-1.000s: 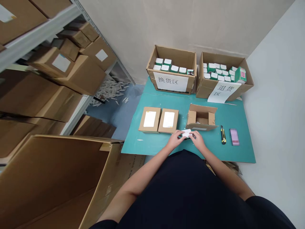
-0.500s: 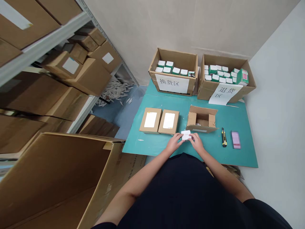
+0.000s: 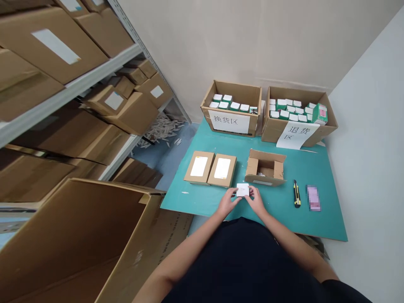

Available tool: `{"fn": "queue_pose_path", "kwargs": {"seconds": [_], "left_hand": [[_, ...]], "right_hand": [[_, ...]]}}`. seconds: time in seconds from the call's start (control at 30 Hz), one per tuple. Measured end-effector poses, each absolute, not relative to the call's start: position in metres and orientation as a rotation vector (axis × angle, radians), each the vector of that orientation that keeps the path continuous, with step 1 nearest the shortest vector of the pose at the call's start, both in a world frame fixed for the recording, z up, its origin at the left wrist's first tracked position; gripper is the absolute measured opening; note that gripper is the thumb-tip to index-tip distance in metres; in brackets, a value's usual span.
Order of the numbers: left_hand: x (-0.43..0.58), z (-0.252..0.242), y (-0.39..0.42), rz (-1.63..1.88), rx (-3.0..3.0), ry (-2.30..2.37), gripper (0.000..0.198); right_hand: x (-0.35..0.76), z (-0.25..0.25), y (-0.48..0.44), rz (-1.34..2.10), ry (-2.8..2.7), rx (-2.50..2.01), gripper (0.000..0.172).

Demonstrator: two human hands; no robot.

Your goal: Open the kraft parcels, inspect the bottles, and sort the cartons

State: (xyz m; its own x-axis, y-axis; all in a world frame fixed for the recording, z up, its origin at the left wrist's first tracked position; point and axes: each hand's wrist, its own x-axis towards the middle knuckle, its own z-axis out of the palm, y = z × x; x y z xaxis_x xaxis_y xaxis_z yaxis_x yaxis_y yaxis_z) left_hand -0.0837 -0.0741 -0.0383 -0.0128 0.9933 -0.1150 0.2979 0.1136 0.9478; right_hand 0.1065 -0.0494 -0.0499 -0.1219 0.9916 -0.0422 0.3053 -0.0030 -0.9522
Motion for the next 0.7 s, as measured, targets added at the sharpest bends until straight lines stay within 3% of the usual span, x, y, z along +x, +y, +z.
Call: {"fn": "queue_pose_path", "kwargs": {"seconds": [0.1,0.2,0.4,0.7], "left_hand": [[-0.075,-0.043,-0.072,1.030,1.055,1.400,0.076],[-0.067,-0.042,-0.070,1.029,0.975,1.374,0.076],[-0.061,-0.009,-0.090,1.112,1.006,1.545,0.066],[-0.086,0.110,-0.067,1.300,1.134,1.590,0.061]], "right_hand": [[0.103,-0.062,-0.051,1.312,-1.336,-1.320,0.066],[0.103,-0.066,-0.053,1.435,-1.320,-1.251,0.074],[0.104,-0.029,-0.064,1.424,-1.400,-1.233,0.060],[0.079,0.104,-0.029,1.400,-1.432,-1.104,0.059]]}}
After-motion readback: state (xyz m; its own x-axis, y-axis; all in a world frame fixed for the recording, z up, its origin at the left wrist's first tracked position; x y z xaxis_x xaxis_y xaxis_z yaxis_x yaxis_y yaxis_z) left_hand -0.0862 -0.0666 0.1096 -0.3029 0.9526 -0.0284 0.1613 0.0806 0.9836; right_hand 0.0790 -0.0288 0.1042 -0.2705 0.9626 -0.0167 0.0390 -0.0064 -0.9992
